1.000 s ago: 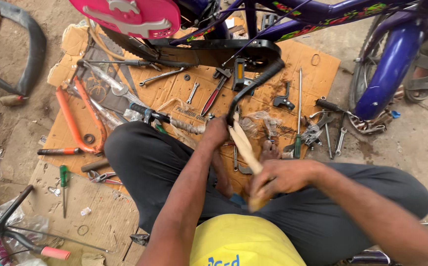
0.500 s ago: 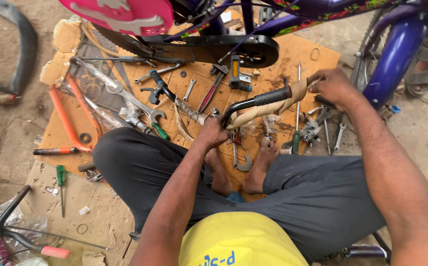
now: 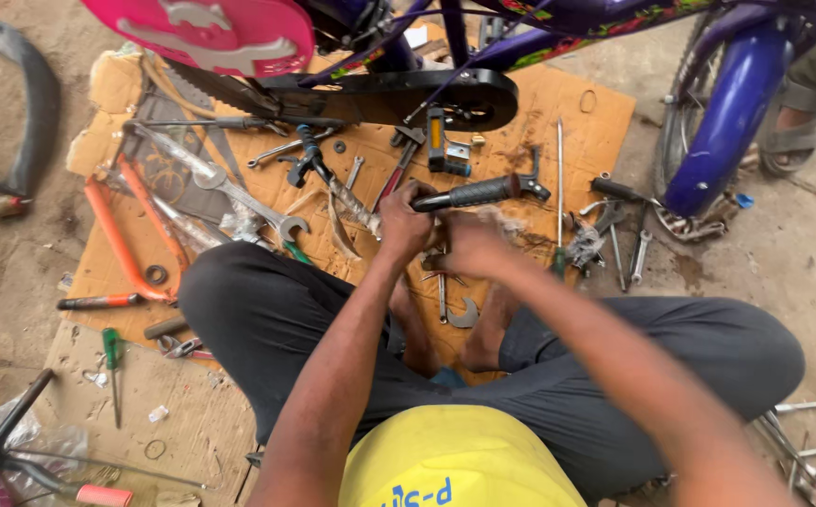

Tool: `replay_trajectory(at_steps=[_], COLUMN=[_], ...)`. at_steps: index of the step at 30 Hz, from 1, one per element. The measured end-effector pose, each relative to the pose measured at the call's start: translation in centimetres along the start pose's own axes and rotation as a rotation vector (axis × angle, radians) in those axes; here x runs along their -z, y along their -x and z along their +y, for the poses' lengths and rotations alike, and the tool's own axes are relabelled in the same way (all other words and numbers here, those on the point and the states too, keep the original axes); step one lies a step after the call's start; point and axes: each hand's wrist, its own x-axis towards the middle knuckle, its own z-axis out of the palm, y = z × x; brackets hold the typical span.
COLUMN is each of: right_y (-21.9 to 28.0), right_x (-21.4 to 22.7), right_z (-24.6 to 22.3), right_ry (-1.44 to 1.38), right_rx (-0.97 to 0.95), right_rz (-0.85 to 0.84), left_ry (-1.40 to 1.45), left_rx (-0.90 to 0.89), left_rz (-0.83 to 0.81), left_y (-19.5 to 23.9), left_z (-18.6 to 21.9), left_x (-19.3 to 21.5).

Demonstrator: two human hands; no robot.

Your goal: The person is repairing a bicycle handlebar. They use a hammer to tap a grip onto the handlebar, then use a screwdriver to tighten a bolt on the brake lever. Finally, they wrap the handlebar stem with a cloth and secure it with tape.

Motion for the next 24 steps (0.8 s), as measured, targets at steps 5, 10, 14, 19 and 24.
replay_trajectory(at_steps=[5,10,14,19,24], right_y=[-5.6,-0.6,8.6,17.3,13.0], right_x=[-6.7,-5.4,-2.4,3.1,7.4], right_z=[-1.3,0.4,-2.7,-0.4,8.4], right_ry=[0.093,0.206,0.223,0.14,0.492], right_rx=[0.105,0.283,0.491,0.132,-0.32], right_rz=[0.194,0.216,-0.379,-0.271,0.188], left_ry=[0.085,0.152,0.135,0.1,0.197], left_rx=[-0.132,-0.154,-0.184,-0.024,0.145], left_rz=[0.101,0.064,0.028,-0.092,-0.111], left_y=[0.6,1.3,1.0,0.9,1.0], left_z=[-1.2,-1.4,-1.2,-0.5,-0.7], left_x=[0.6,0.4,0.9,0.7,0.9])
